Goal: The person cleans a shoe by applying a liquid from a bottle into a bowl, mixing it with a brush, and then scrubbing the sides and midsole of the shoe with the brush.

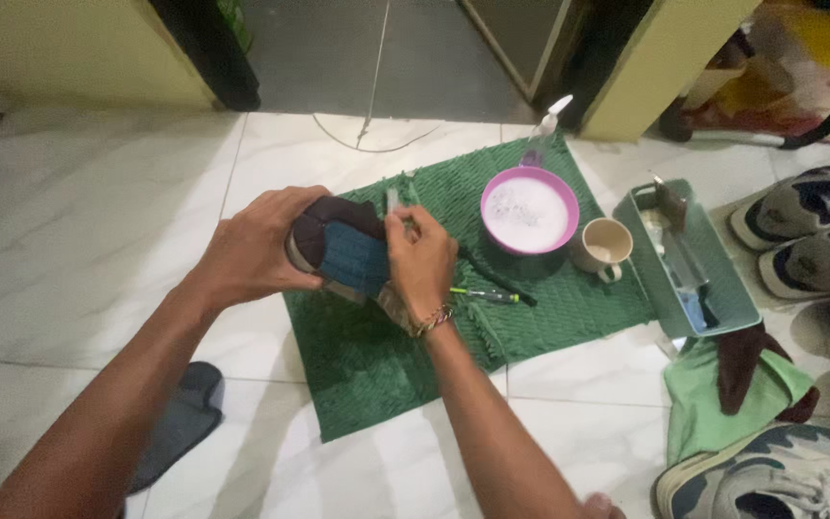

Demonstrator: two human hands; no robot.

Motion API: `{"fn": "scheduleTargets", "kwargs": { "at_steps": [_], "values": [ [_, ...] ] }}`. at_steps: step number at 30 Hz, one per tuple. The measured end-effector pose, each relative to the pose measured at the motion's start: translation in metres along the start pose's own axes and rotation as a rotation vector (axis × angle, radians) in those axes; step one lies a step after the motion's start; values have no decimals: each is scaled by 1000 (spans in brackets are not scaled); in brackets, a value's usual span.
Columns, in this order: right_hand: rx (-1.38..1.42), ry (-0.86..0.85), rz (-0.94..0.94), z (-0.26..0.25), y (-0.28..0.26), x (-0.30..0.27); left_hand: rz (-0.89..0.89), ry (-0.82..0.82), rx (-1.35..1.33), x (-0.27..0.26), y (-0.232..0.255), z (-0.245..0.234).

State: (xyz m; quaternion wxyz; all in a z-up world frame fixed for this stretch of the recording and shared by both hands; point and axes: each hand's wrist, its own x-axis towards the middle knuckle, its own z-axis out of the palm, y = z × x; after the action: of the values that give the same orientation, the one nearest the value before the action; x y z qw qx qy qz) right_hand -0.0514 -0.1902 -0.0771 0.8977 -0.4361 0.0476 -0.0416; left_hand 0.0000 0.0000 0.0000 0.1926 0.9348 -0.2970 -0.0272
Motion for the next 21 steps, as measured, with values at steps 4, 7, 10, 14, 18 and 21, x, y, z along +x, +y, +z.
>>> {"fn": "scheduleTargets", "kwargs": {
  "at_steps": [4, 7, 10, 14, 18, 21],
  "values": [
    [-1154, 195, -460, 25, -27, -35, 70, -4, 10, 4, 5, -11],
    [-1377, 223, -469, -23, -61, -7, 100, 20, 17, 13, 6, -23],
    [-1762, -53, -494, -101, -92, -26, 11, -68, 52, 34, 3, -49],
    [-2123, -319, -281, -177, -95, -59, -258, -370, 146, 70, 5, -49],
    [-2203, -71, -184, -210, -75, -65, -292, -458, 102, 92, 3, -8],
    [-2093, -7, -355, -215, -57, -69, -280, -326, 56, 108, -4, 17]
  ]
}}
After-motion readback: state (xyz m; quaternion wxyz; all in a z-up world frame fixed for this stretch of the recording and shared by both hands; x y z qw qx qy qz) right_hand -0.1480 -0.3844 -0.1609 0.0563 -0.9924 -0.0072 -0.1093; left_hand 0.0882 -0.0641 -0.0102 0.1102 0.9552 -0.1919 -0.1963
